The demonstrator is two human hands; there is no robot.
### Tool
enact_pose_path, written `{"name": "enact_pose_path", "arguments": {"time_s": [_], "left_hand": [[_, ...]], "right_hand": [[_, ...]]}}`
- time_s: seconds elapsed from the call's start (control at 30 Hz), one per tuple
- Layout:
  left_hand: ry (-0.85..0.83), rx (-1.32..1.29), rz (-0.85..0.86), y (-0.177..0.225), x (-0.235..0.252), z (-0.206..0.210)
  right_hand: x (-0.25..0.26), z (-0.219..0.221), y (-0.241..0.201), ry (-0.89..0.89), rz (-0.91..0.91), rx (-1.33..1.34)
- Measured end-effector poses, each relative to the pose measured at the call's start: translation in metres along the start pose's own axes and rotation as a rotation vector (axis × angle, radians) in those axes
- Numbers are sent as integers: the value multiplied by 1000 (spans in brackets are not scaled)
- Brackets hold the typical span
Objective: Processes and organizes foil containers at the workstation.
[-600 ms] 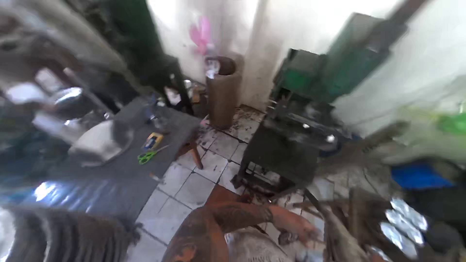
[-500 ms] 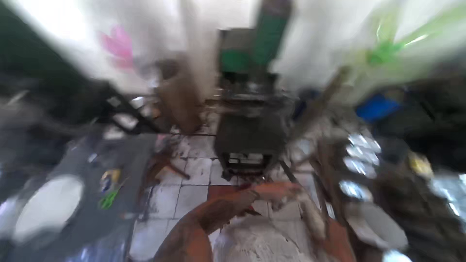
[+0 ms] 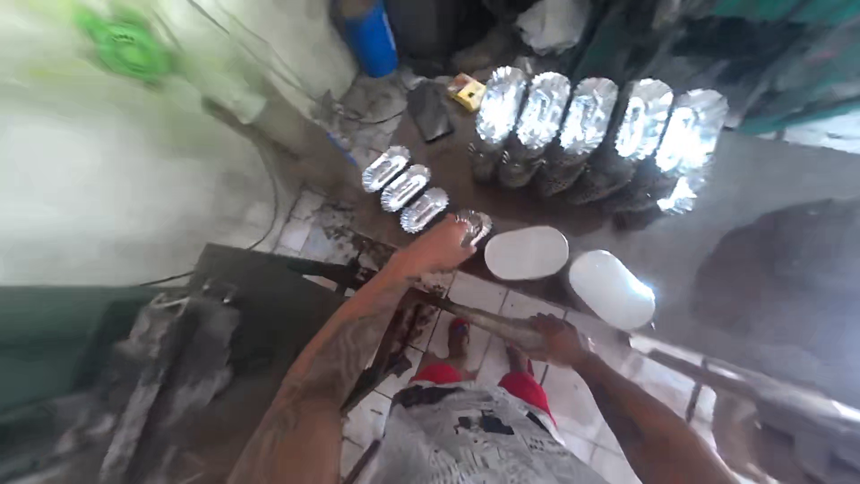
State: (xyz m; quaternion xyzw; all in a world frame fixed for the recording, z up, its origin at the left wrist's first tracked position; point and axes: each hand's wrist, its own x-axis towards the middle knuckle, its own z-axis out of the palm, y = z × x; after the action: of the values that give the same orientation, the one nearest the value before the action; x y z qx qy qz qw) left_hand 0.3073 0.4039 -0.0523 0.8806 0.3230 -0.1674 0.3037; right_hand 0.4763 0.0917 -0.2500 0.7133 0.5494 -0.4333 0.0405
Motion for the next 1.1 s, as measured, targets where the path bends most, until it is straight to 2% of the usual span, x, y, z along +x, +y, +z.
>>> {"name": "enact_pose_path", "arguments": {"time_s": [0.1, 0.17, 0.27, 0.33, 0.37, 0.4, 0.47, 0.5, 0.53, 0.6, 0.63, 0.7, 0.77, 0.83, 0.87, 0.93, 1.0, 1.1], "left_hand": [[-90, 123, 131, -8, 47, 14], [-104, 151, 182, -19, 62, 25], [-73, 110, 217, -39, 71, 42], [-67, 40, 250, -40, 70, 48], [-77, 20, 269, -39, 69, 45], [-97, 1, 281, -38, 67, 40], [-89, -20, 308, -43, 65, 36], [-92, -11, 293, -44, 62, 32], [-94, 8, 260, -46, 59, 30], [-82, 67, 203, -49, 59, 32], [-71, 105, 175, -48, 61, 32], [-72, 184, 96, -35, 49, 25], [49, 116, 39, 4, 23, 8], [155, -13, 48, 58, -4, 7], [131, -7, 72, 85, -8, 16], [-23, 92, 124, 117, 12, 39], [-132, 110, 216, 110, 39, 58], [-418, -111, 343, 93, 68, 31]], "right_hand": [[-8, -3, -13, 48, -2, -40], [-16, -11, -29, 54, 89, 15], [-43, -13, -54, 216, 214, 389], [-83, -23, -80, 361, 172, 704], [-103, -34, -92, 470, 121, 776], [-120, -46, -101, 623, 58, 742], [-138, -78, -101, 958, -33, 436], [-136, -96, -91, 1056, -50, 258], [-128, -112, -79, 1058, -45, 127], [-103, -136, -52, 882, -16, -50], [-89, -142, -40, 762, 3, -75], [-75, -129, -25, 738, -55, -29], [-78, -133, -14, 790, -175, 114], [-83, -139, -9, 738, -239, 281], [-86, -141, -6, 697, -249, 338], [-89, -148, -2, 625, -261, 410], [-92, -150, 0, 587, -284, 432], [-92, -155, 2, 579, -310, 455]]}}
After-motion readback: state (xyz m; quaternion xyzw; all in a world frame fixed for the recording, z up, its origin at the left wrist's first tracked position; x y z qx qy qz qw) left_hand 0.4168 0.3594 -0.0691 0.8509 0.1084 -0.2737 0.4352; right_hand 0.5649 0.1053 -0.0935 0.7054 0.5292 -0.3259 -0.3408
